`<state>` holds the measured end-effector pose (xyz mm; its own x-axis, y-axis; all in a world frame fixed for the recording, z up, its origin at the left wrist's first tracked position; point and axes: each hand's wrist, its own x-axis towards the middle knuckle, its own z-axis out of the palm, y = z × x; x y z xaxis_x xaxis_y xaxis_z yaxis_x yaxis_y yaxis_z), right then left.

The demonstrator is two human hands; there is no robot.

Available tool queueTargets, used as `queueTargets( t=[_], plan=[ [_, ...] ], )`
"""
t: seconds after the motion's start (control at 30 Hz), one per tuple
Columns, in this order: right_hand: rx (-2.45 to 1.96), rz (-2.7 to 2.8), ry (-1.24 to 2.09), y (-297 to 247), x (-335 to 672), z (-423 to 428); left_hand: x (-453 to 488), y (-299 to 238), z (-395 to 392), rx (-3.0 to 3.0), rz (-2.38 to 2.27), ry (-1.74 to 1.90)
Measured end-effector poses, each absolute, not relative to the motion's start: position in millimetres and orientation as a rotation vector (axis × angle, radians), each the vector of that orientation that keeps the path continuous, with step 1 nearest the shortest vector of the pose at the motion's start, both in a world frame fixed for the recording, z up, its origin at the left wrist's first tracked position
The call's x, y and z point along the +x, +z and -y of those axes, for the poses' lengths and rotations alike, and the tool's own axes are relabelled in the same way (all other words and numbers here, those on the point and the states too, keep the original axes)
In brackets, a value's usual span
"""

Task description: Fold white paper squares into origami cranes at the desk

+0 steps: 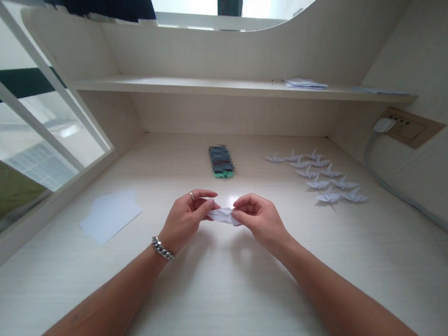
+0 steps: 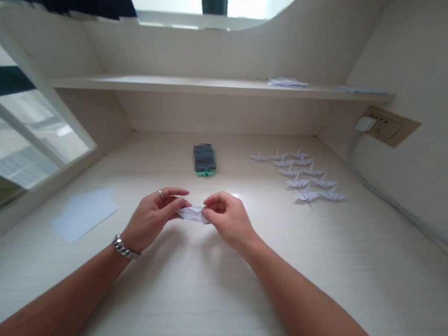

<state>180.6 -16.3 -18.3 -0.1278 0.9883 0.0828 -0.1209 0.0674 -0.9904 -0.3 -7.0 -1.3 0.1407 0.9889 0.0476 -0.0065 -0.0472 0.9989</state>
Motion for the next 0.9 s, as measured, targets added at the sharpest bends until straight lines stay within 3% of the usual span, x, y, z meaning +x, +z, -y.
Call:
queueTargets(
  t=[0.57,0.9],
  plan=[
    [-1.046,1.536,1.173,-19.6,179.9,20.2,8.2,-9.4,14.0,1.667,-1.086,1.053],
    [-0.963,1.411,1.262,-17.4,188.0,15.9,9.1,-3.7,14.1,1.517,-1.081,1.124]
  ],
)
